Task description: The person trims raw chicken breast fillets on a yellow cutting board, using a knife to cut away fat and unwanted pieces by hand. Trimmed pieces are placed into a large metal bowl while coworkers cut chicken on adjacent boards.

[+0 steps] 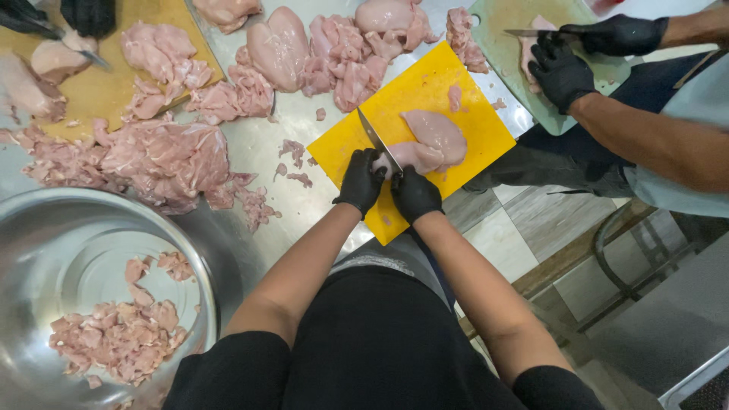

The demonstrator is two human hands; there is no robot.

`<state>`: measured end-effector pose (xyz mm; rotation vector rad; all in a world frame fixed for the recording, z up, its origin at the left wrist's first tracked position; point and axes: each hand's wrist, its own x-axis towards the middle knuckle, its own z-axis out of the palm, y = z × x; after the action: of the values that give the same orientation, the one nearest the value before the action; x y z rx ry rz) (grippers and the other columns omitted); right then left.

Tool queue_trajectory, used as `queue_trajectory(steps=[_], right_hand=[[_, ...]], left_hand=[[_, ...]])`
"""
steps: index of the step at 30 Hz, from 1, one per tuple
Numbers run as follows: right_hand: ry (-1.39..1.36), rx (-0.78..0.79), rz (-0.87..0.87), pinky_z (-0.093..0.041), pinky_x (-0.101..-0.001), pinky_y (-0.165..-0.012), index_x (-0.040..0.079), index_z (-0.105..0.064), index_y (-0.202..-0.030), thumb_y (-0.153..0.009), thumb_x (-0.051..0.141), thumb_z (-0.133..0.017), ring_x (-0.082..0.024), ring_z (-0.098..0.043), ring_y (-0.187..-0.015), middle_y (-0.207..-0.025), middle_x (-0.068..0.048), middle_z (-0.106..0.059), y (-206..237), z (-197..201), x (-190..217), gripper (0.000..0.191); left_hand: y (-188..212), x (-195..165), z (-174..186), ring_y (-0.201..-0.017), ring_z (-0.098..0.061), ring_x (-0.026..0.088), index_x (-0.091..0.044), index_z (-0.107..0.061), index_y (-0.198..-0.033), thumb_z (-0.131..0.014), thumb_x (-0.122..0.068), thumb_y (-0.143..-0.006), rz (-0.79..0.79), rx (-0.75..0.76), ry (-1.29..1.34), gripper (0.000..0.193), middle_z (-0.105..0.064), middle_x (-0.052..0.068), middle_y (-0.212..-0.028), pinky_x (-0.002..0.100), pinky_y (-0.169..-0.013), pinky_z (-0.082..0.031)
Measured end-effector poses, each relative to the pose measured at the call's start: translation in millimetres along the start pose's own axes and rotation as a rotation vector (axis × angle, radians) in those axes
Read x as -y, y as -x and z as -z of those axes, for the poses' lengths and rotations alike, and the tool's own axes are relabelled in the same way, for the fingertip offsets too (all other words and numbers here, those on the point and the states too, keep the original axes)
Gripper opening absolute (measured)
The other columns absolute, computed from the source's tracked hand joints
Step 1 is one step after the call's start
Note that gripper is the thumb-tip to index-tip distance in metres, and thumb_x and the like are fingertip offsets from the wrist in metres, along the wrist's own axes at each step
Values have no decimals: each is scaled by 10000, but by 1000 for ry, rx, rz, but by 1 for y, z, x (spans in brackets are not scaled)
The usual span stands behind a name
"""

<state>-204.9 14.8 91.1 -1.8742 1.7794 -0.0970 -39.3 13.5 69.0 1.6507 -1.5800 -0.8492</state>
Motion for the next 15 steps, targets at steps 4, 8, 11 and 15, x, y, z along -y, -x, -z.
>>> queue_trajectory(steps=[4, 8, 11, 15], right_hand=[[-58, 5, 32, -523, -589, -754, 82, -600, -1046, -1016, 389, -502, -479, -679, -821, -868, -258, -708, 9, 2, -4, 323], [-22, 62, 19, -520, -584, -751, 58, -569, -1056, -1016, 399, -509, -485, -675, -818, -863, -265, -704, 46, 2, -18, 348], [-38, 114, 15, -522, -575, -739, 41, -558, -1034, -994, 365, -534, -480, -677, -836, -861, -264, -706, 60, 1, -21, 327], [-30, 195, -12, -525, -566, -754, 23, -525, -1066, -997, 363, -566, -480, -680, -853, -877, -275, -702, 47, -3, -13, 349]], left_hand=[[0, 10, 2, -1021, -598, 406, -23, -596, -1137, -731, -56, -851, -41, -55, 88, 318, -602, 209, -1092, 444, -863, -506], [5, 17, 4, -1001, -608, 387, -48, -624, -1104, -741, -24, -828, -91, -59, 141, 301, -619, 181, -1054, 430, -852, -514], [9, 18, 7, -1030, -622, 378, -61, -626, -1086, -744, -31, -836, -110, -57, 125, 277, -631, 167, -1068, 422, -878, -528], [10, 15, 15, -1028, -639, 355, -55, -622, -1189, -707, -39, -862, -117, -12, 176, 338, -616, 175, -1122, 393, -871, -548]])
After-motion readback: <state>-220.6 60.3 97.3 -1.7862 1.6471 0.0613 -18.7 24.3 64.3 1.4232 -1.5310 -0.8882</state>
